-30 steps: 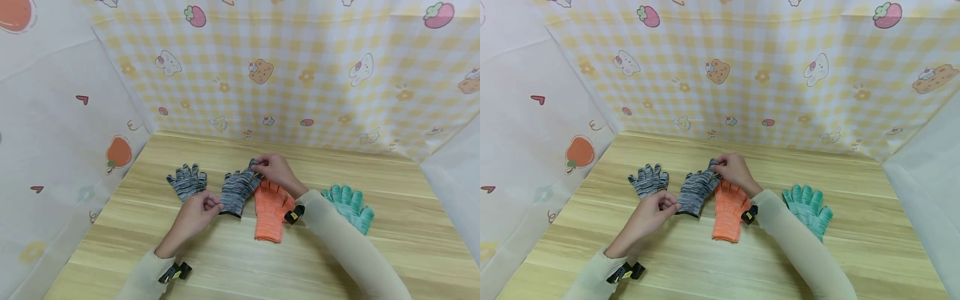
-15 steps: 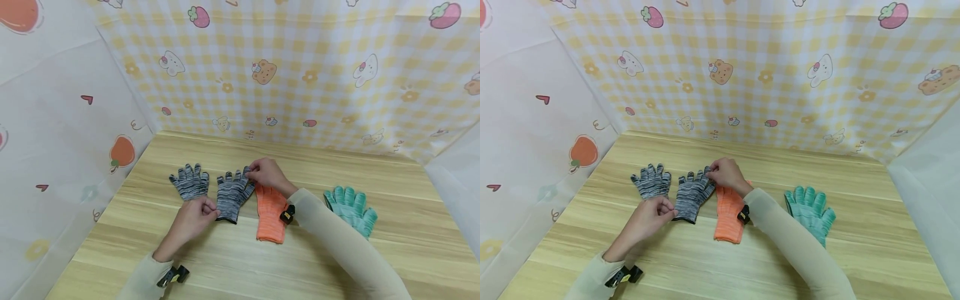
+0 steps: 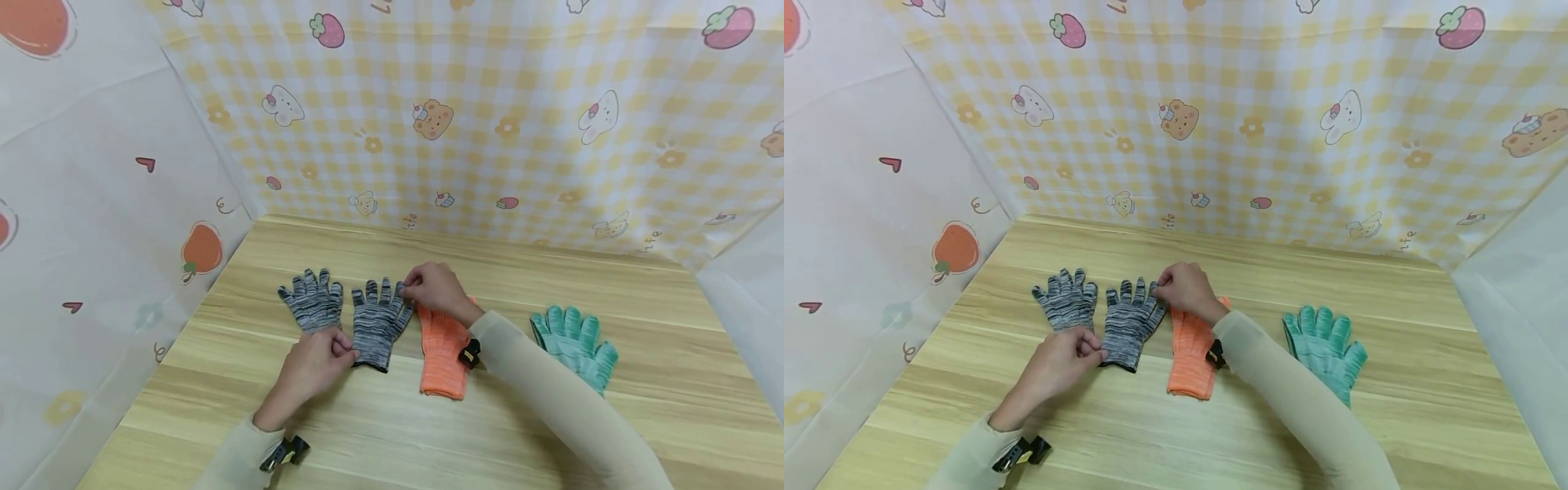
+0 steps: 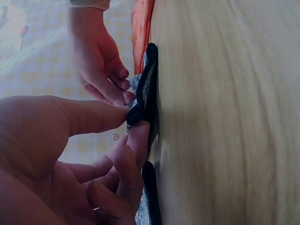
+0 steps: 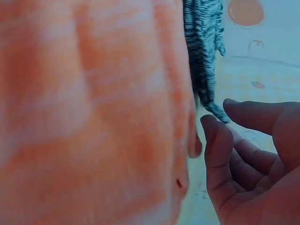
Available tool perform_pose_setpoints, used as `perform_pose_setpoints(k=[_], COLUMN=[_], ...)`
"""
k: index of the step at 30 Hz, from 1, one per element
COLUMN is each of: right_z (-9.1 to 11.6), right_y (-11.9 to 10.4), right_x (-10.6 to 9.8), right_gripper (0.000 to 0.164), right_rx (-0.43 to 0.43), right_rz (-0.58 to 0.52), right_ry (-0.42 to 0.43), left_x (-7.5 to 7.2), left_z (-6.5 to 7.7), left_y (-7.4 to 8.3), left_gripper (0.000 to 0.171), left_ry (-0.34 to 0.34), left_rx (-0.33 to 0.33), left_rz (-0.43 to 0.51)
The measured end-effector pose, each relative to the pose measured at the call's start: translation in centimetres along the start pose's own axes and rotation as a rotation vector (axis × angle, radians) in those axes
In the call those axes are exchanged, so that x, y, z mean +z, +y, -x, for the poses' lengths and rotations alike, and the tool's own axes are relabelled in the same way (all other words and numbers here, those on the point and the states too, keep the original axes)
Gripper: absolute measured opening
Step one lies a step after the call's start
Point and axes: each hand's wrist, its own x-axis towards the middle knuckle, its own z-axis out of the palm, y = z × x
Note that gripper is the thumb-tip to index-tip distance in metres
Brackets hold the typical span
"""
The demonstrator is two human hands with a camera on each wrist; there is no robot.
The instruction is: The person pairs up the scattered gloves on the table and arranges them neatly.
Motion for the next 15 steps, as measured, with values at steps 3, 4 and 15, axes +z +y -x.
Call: perform_pose_setpoints(k=[3,4,15], right_z=[0.8,1.1,4.0], right_y=[0.1,0.1,1.4], right_x=[-0.7,-1.0,-1.9], right_gripper=[0.012,0.013,0.032], right_rx=[-0.022,-0.033,-0.147], right_rz=[0.025,0.044,0.268], right_ry=[-0.005,-0.012,-0.147], left_x=[0.1,0.2,0.8], left_z=[0.0,0.0,-0.3], left_y=[0.2,0.3,0.1], left_gripper=[0.015,0.015,0.018], left_ry=[-0.017,-0.019,-0.031], left_rx=[-0.021,-0.021,0.019], left_rz=[-0.028,-0.034,-0.076])
